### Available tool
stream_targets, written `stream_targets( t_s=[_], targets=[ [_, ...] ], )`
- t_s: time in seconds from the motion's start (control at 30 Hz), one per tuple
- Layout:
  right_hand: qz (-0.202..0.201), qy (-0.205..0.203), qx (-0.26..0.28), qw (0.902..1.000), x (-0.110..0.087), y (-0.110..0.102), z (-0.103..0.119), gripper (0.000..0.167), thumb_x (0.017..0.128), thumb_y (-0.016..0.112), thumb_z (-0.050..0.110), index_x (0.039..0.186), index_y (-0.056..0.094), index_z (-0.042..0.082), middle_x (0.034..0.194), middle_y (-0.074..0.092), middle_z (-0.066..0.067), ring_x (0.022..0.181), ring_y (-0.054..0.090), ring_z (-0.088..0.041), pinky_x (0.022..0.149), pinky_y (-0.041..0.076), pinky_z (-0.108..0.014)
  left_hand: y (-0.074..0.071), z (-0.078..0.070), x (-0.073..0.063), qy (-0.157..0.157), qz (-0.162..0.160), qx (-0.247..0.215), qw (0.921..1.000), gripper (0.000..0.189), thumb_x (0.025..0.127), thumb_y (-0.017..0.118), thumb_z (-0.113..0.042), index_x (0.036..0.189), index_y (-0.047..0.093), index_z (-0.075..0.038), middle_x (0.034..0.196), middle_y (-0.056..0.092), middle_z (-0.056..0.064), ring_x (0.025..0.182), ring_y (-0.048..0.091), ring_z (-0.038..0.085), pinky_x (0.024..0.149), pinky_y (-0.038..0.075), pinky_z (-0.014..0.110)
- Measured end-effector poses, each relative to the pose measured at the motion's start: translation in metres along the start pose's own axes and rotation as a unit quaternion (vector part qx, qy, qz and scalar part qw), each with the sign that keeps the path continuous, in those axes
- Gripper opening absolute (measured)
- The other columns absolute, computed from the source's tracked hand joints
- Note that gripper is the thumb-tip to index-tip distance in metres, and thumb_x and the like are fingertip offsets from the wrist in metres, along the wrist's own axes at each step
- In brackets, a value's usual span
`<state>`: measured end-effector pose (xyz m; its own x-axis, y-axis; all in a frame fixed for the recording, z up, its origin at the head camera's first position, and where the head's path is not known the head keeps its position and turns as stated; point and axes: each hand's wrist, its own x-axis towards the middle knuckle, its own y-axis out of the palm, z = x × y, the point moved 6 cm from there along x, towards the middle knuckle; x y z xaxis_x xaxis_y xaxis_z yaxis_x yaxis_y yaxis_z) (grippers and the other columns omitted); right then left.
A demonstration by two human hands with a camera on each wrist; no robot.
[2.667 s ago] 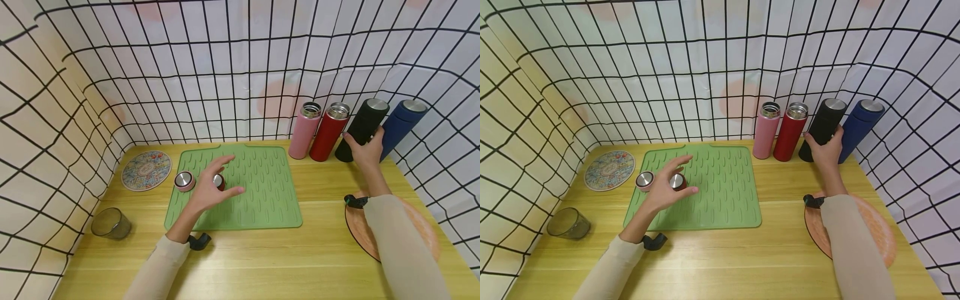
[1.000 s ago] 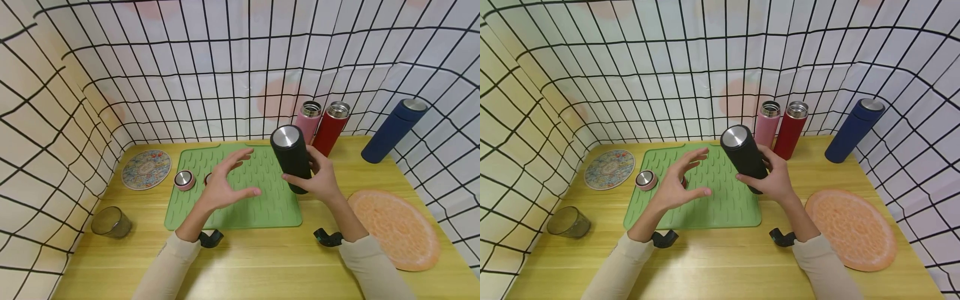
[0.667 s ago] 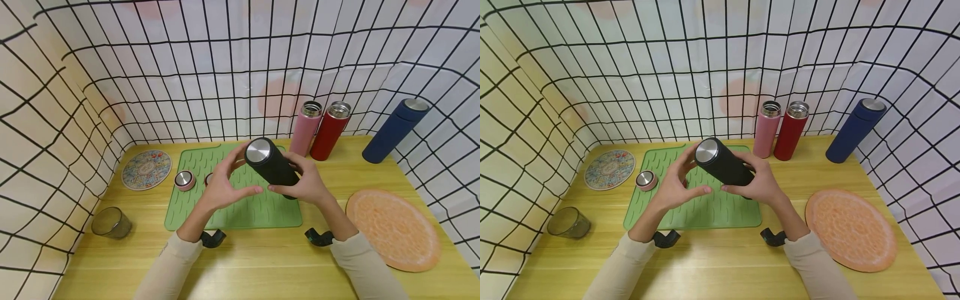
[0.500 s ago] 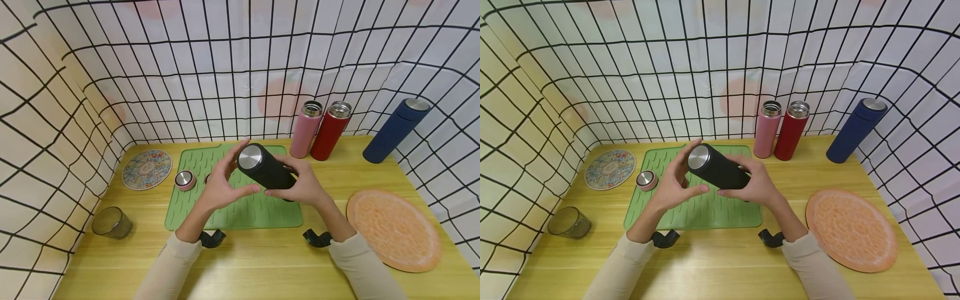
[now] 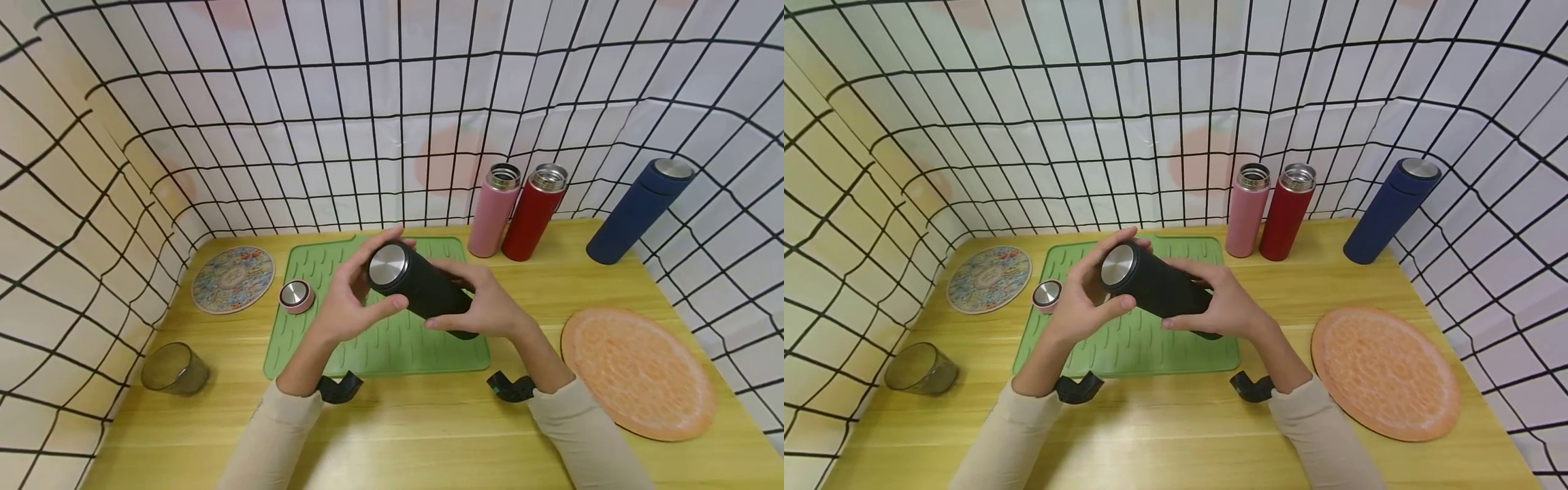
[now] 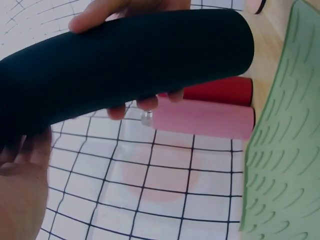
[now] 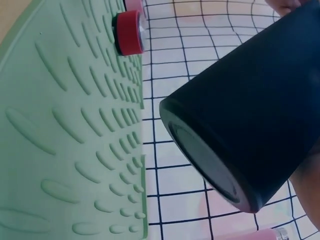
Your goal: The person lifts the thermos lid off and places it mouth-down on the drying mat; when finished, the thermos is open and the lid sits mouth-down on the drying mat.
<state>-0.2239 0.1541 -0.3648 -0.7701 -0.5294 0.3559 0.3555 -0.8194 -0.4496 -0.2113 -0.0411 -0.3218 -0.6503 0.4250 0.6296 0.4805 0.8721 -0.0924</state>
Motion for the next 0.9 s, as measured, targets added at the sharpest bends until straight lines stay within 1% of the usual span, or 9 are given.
stream_targets(
  t_s=[0.17, 0.33, 0.4, 0.47, 0.53, 0.67, 0.8, 0.9],
  targets=[
    [0.043, 0.004, 0.028, 0.9986, -0.002, 0.001, -0.001, 0.078, 0.081, 0.088, 0.023, 0.151, 0.052, 0.019, 0.129, 0.068, -0.007, 0.109, 0.065, -0.024, 0.091, 0.058, -0.036, -0.001, -0.007, 0.000, 0.021, 0.013, -0.021, 0.9995, 0.090, 0.089, 0.081, -0.039, 0.152, 0.039, 0.009, 0.142, 0.054, 0.035, 0.136, 0.056, 0.031, 0.109, 0.051, 0.037],
    [0.100, -0.002, 0.050, 0.9937, -0.004, 0.007, 0.000, 0.077, 0.085, 0.083, 0.018, 0.153, 0.048, 0.015, 0.128, 0.066, -0.010, 0.108, 0.062, -0.026, 0.088, 0.059, -0.038, -0.001, -0.012, -0.004, 0.018, 0.039, -0.037, 0.9984, 0.088, 0.090, 0.080, -0.038, 0.151, 0.040, 0.011, 0.142, 0.053, 0.037, 0.136, 0.056, 0.034, 0.108, 0.052, 0.037],
    [0.111, 0.000, 0.055, 0.9923, -0.004, 0.008, 0.000, 0.076, 0.086, 0.083, 0.017, 0.153, 0.047, 0.015, 0.129, 0.065, -0.010, 0.109, 0.061, -0.026, 0.088, 0.060, -0.039, 0.000, -0.013, -0.006, 0.014, 0.044, -0.032, 0.9984, 0.087, 0.091, 0.080, -0.038, 0.150, 0.040, 0.011, 0.142, 0.053, 0.036, 0.134, 0.057, 0.033, 0.108, 0.052, 0.037],
    [0.115, 0.001, 0.059, 0.9916, -0.005, 0.009, 0.000, 0.077, 0.087, 0.082, 0.017, 0.155, 0.046, 0.016, 0.131, 0.065, -0.010, 0.111, 0.062, -0.026, 0.089, 0.060, -0.039, 0.000, -0.013, -0.006, 0.010, 0.045, -0.021, 0.9987, 0.085, 0.092, 0.079, -0.038, 0.150, 0.041, 0.011, 0.142, 0.054, 0.034, 0.133, 0.058, 0.029, 0.108, 0.052, 0.036],
    [0.115, 0.001, 0.059, 0.9916, -0.004, 0.008, 0.001, 0.080, 0.088, 0.081, 0.016, 0.158, 0.043, 0.018, 0.134, 0.064, -0.009, 0.112, 0.062, -0.026, 0.089, 0.060, -0.039, -0.001, -0.012, -0.006, 0.003, 0.039, -0.009, 0.9992, 0.083, 0.092, 0.078, -0.040, 0.151, 0.042, 0.008, 0.142, 0.055, 0.031, 0.131, 0.059, 0.026, 0.107, 0.053, 0.035],
    [0.113, -0.013, 0.048, 0.9924, -0.003, 0.008, 0.006, 0.086, 0.088, 0.080, 0.011, 0.161, 0.036, 0.022, 0.134, 0.064, -0.008, 0.109, 0.063, -0.026, 0.087, 0.061, -0.038, -0.002, -0.011, -0.005, -0.005, 0.023, 0.005, 0.9997, 0.081, 0.093, 0.076, -0.042, 0.150, 0.045, 0.005, 0.142, 0.057, 0.027, 0.129, 0.060, 0.025, 0.105, 0.055, 0.035],
    [0.105, -0.023, 0.039, 0.9935, -0.002, 0.008, 0.009, 0.088, 0.087, 0.080, 0.006, 0.161, 0.036, 0.022, 0.130, 0.066, -0.007, 0.104, 0.064, -0.024, 0.084, 0.060, -0.037, -0.004, -0.012, -0.005, 0.000, 0.009, 0.013, 0.9999, 0.081, 0.092, 0.077, -0.043, 0.148, 0.046, 0.008, 0.139, 0.058, 0.029, 0.129, 0.060, 0.025, 0.106, 0.054, 0.036],
    [0.093, -0.014, 0.029, 0.9951, -0.002, 0.008, 0.010, 0.086, 0.087, 0.081, 0.007, 0.160, 0.038, 0.024, 0.127, 0.067, -0.006, 0.101, 0.065, -0.023, 0.083, 0.060, -0.037, -0.004, -0.012, -0.006, -0.001, -0.012, 0.022, 0.9997, 0.081, 0.092, 0.077, -0.044, 0.148, 0.047, 0.007, 0.138, 0.059, 0.029, 0.127, 0.062, 0.024, 0.105, 0.055, 0.035]
  ],
)
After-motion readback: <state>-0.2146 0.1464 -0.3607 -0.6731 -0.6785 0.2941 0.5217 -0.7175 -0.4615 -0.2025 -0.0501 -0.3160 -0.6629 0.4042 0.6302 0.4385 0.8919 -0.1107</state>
